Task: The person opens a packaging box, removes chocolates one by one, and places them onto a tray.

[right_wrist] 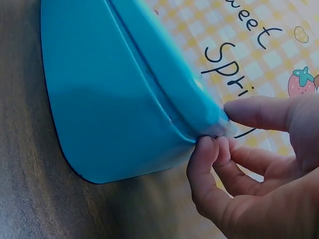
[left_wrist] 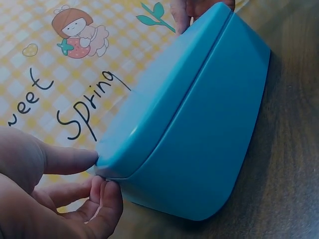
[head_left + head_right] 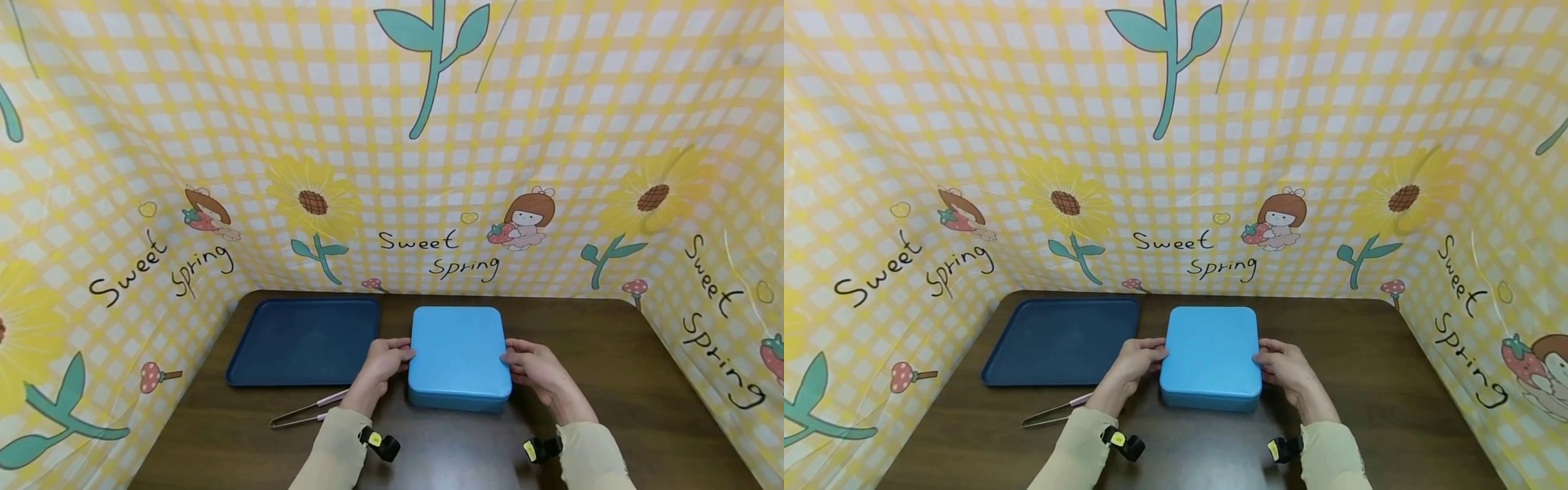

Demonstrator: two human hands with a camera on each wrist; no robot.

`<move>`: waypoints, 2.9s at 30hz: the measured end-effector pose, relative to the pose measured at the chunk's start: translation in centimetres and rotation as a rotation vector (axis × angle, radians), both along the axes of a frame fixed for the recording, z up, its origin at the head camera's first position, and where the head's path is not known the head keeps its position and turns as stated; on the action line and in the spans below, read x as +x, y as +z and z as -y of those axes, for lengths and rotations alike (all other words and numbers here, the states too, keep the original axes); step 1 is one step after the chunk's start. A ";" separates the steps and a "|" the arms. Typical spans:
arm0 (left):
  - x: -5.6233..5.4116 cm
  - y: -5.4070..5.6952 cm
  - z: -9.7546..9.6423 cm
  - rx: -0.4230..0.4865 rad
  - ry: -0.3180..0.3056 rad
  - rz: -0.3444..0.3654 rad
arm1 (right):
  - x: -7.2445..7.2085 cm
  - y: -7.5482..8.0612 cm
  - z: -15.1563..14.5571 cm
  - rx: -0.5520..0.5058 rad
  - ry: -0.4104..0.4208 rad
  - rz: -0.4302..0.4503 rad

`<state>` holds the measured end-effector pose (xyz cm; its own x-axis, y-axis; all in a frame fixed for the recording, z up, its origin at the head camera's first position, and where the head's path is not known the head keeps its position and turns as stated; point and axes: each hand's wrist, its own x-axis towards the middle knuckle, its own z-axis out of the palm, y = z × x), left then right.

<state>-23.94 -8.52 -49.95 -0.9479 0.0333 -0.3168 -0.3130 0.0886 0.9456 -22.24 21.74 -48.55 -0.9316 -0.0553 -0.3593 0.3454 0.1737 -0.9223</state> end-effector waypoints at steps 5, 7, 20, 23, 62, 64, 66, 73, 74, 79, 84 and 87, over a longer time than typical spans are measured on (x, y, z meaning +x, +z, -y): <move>0.0 0.3 0.2 0.007 -0.006 0.001 | -0.2 0.4 -0.1 0.005 0.031 -0.040; 0.0 0.4 0.2 0.009 -0.006 0.002 | -0.3 0.5 -0.1 0.012 0.037 -0.048; -0.1 0.5 0.0 -0.001 -0.004 0.006 | -0.1 0.0 0.3 0.055 -0.027 -0.032; 0.0 0.6 0.0 -0.013 -0.004 -0.007 | -0.1 -0.1 0.4 0.066 -0.051 -0.029; -0.1 1.8 0.7 -0.105 -0.078 -0.308 | 0.0 1.8 0.5 0.093 -0.095 -0.194; -0.1 1.9 0.7 -0.138 -0.080 -0.329 | 0.0 1.8 0.5 0.087 -0.095 -0.196; 0.0 1.9 0.8 -0.173 -0.083 -0.350 | 0.0 1.7 0.5 0.083 -0.101 -0.198; 0.3 2.0 0.9 -0.217 -0.092 -0.399 | 0.2 1.6 0.7 0.094 -0.166 -0.248; 0.3 2.0 0.9 -0.213 -0.093 -0.403 | 0.2 1.6 0.8 0.100 -0.175 -0.257; 0.2 2.1 0.9 -0.201 -0.088 -0.425 | 0.3 1.6 0.8 0.114 -0.200 -0.304; 0.1 2.2 0.9 -0.204 -0.075 -0.445 | 0.3 1.4 0.8 0.125 -0.194 -0.340; 0.0 2.3 0.8 -0.203 -0.066 -0.450 | 0.3 1.3 0.8 0.131 -0.191 -0.367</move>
